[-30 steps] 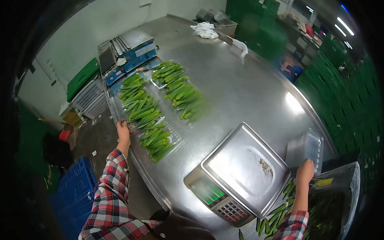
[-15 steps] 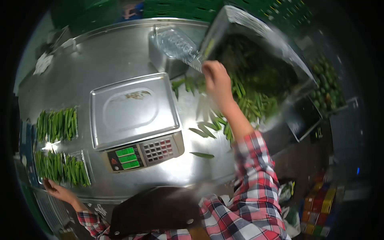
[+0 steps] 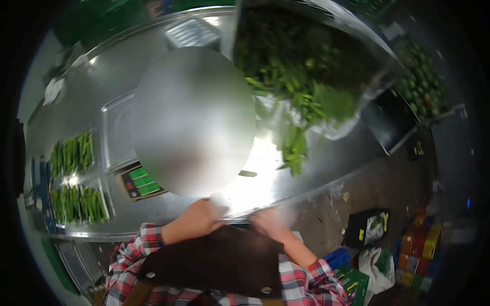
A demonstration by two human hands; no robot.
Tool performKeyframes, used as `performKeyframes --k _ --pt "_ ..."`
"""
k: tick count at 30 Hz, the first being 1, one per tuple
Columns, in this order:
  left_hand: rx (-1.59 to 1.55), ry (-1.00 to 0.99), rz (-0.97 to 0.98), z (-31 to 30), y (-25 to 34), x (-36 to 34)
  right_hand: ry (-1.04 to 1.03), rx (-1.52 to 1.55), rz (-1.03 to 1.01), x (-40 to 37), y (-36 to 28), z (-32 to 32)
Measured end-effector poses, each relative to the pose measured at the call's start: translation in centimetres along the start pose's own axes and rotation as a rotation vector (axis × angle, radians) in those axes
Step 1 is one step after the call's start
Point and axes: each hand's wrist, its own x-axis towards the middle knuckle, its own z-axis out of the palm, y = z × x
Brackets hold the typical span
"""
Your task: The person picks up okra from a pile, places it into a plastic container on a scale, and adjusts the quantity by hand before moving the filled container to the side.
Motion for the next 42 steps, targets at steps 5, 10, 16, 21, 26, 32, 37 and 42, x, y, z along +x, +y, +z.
performKeyframes --k 5,10,16,21,26,32,37,42 --pt "-0.263 -0.004 -0.073 3.0 1.0 0.1 0.001 0.554 0.448 2.3 3.9 -1.4" --pt "-0.329 -0.062 -0.186 4.9 1.6 0.7 -0.091 -0.101 0.156 10.6 10.3 3.5" --pt "0.0 0.076 -0.288 6.2 0.2 2.5 0.022 -0.01 0.077 11.1 12.1 3.0" --pt "-0.114 0.113 -0.213 6.3 -1.3 7.4 0.415 0.402 0.668 5.8 15.1 -7.2" --pt "0.038 0.248 -0.152 4.3 -3.0 13.6 0.219 0.107 0.944 5.5 22.2 -10.4" --pt "0.571 0.162 -0.247 0.8 -8.2 21.3 -0.084 -0.296 0.911 11.7 17.8 -5.4" --pt "0.633 -0.066 -0.241 0.1 -10.1 23.6 -0.215 -0.423 0.688 13.1 18.0 -5.0" --pt "0.588 -0.117 -0.268 -0.8 -9.7 24.2 -0.203 -0.303 0.619 12.1 19.6 -6.3"
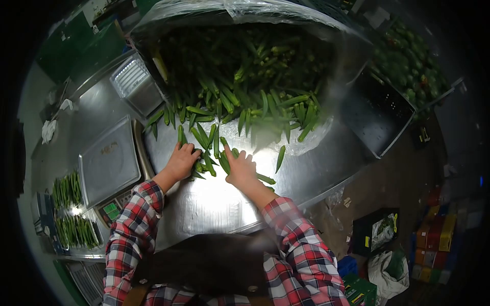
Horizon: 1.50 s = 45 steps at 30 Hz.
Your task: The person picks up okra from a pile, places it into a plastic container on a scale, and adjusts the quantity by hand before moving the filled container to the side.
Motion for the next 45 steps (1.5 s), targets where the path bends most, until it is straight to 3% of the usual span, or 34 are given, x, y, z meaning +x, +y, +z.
performKeyframes --k 3,6,9,10,14,18,22,25,27,29,31,33,38,41,44,45 --pt "-0.014 0.333 0.129 3.5 -0.9 1.0 0.066 -0.048 -0.055 0.0 0.5 0.6" --pt "-0.007 0.105 0.074 1.3 -0.5 1.5 0.04 0.154 -0.033 0.2 1.7 -0.7" --pt "-0.027 0.093 0.079 2.1 -0.7 1.7 0.082 0.547 -0.047 0.2 4.0 -1.7" --pt "-0.037 0.117 0.069 2.2 -0.6 1.7 -0.002 0.651 0.024 -0.1 4.4 -2.6" --pt "-0.168 0.204 0.03 2.0 -0.9 1.1 0.133 0.92 -0.045 0.2 7.7 -1.2" --pt "-0.484 0.335 -0.032 -0.1 -1.2 -1.9 0.164 1.076 -0.034 -1.3 8.9 -2.5" --pt "-0.65 0.231 -0.028 -2.8 1.9 -8.4 0.017 1.182 -0.067 -4.6 6.9 -4.8" --pt "-0.689 0.035 0.04 -0.6 5.4 -12.3 -0.072 1.037 -0.215 -6.7 3.3 -4.7" --pt "-0.744 0.006 0.033 1.5 6.4 -13.8 -0.174 0.974 -0.285 -7.9 0.3 -4.3" --pt "-0.892 0.17 -0.142 1.6 6.4 -15.9 -0.172 0.944 -0.448 -8.3 -1.6 -2.5" --pt "-1.074 0.327 -0.298 2.3 6.0 -18.0 -0.232 0.687 -0.448 -8.9 -3.2 -2.2" --pt "-1.299 0.482 -0.436 4.4 5.7 -19.7 -0.08 0.497 -0.676 -8.6 -3.6 2.1" --pt "-1.062 0.597 -0.409 6.7 7.8 -18.1 0.124 0.041 -0.914 -8.1 -4.8 7.0" --pt "-0.968 0.631 -0.457 7.4 9.3 -16.5 0.105 0.128 -0.894 -8.6 -4.5 5.9" --pt "-0.835 0.743 -0.416 6.2 9.2 -16.6 0.235 0.312 -0.745 -10.4 -1.5 2.8" --pt "-0.769 0.774 -0.391 5.6 8.9 -16.6 0.296 0.31 -0.6 -10.5 0.5 3.1"
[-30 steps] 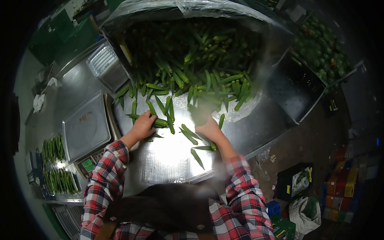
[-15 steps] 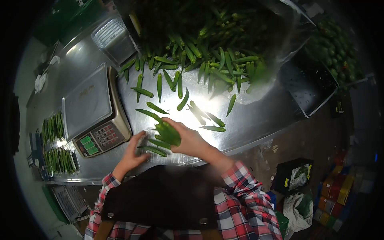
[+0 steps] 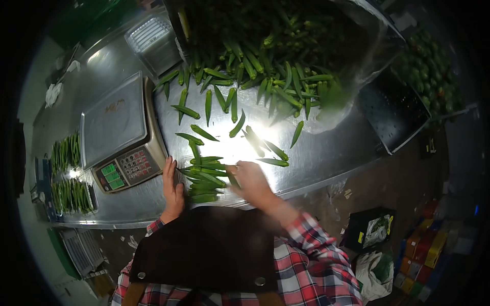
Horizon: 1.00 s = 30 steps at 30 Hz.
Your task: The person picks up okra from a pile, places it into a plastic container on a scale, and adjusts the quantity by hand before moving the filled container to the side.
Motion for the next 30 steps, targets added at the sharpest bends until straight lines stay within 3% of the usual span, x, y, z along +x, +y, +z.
performKeyframes --k 2,3,4,6,9,13,16,20,21,24,27,30 --pt "0.073 -0.009 0.019 -0.4 0.1 1.4 0.174 -0.141 0.2 -1.5 1.7 -1.7" --pt "0.112 -0.018 0.03 -0.5 -0.1 2.4 0.07 -0.188 0.368 -2.1 2.1 -2.4" --pt "0.158 -0.066 -0.027 -0.2 -0.2 3.5 0.068 -0.259 0.328 -2.7 2.6 -2.3" --pt "0.249 -0.162 -0.142 0.8 -0.1 5.7 -0.182 -0.396 0.375 -4.1 2.9 -1.0" --pt "0.437 -0.257 -0.103 2.6 0.0 7.6 -0.041 -0.301 0.349 -4.9 3.5 0.5" --pt "0.327 -0.297 -0.284 3.7 -0.4 8.0 0.037 -0.239 0.364 -5.2 3.6 0.2" --pt "0.203 -0.079 -0.06 3.2 -0.7 7.8 0.096 -0.116 0.402 -5.4 3.6 0.0" --pt "0.289 -0.403 0.164 0.0 2.4 5.9 0.189 0.118 0.421 -4.6 2.4 -1.0" --pt "0.345 -0.592 0.164 -0.8 3.0 5.5 0.203 0.152 0.398 -4.2 2.1 -1.2" --pt "0.226 -0.555 0.29 -1.8 2.9 4.1 0.194 0.197 0.264 -2.3 1.2 -1.2" --pt "0.097 -0.24 0.018 -2.9 1.4 1.6 0.126 0.174 0.092 0.3 -0.3 -0.5" --pt "-0.02 -0.065 -0.312 -3.0 -0.5 -1.3 0.055 0.155 -0.043 1.8 -1.4 1.2"
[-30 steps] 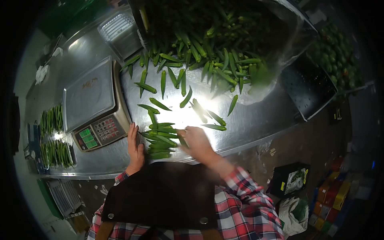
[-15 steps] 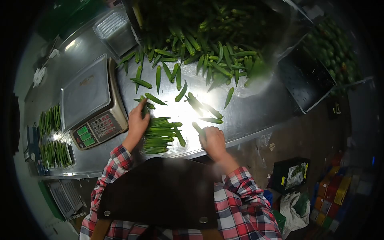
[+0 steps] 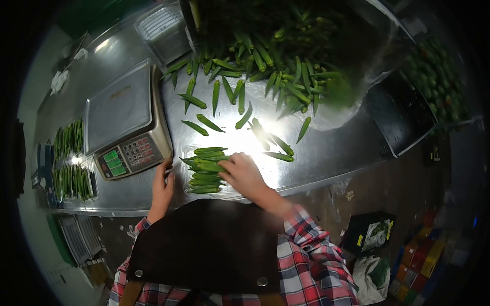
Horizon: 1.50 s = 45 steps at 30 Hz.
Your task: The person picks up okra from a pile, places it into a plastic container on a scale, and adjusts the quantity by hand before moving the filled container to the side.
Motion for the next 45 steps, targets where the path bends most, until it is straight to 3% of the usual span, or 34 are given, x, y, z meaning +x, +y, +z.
performKeyframes --k 2,6,8,14,17,20,25,28,32,35,37,40,45 --pt "0.063 0.014 -0.093 0.3 -1.3 -1.6 -0.065 -0.036 -0.007 0.3 -0.7 0.4" --pt "0.004 -0.008 -0.277 1.2 -1.9 -2.4 -0.101 -0.129 0.378 -1.7 1.2 -0.8" --pt "0.013 -0.092 -0.357 1.2 -0.8 -1.6 -0.131 -0.177 0.338 -2.7 1.5 -0.6" --pt "-0.031 -0.099 -0.385 3.5 -2.2 -0.8 -0.211 -0.284 0.312 -2.7 1.2 0.9" --pt "-0.007 -0.037 -0.304 4.0 -3.5 -1.4 -0.042 -0.141 0.355 -2.2 1.4 -0.9" --pt "-0.121 0.028 -0.323 4.2 -2.1 -1.9 0.017 -0.096 0.15 -0.3 2.0 -2.4" --pt "-0.46 -0.056 -0.422 4.3 -1.0 -1.9 -0.232 -0.142 -0.018 3.8 1.6 -0.8" --pt "-0.594 -0.085 -0.437 3.8 -1.4 -2.1 -0.12 -0.086 -0.012 4.5 2.2 -0.8" --pt "-0.778 -0.107 -0.55 1.5 0.2 -2.1 0.195 0.029 0.121 3.2 3.3 -2.9" --pt "-0.963 -0.036 -0.58 -1.4 2.4 -1.7 0.292 0.127 0.284 3.0 2.5 -4.4" --pt "-1.08 0.029 -0.545 -4.0 3.6 -1.3 0.322 0.098 0.263 3.6 2.3 -4.4" --pt "-0.987 0.175 -0.384 -8.5 2.7 -0.3 0.319 -0.02 0.284 3.5 3.4 -3.9" --pt "-0.961 0.48 -0.352 -13.7 0.1 3.7 0.294 -0.155 0.361 2.2 7.0 -2.1"
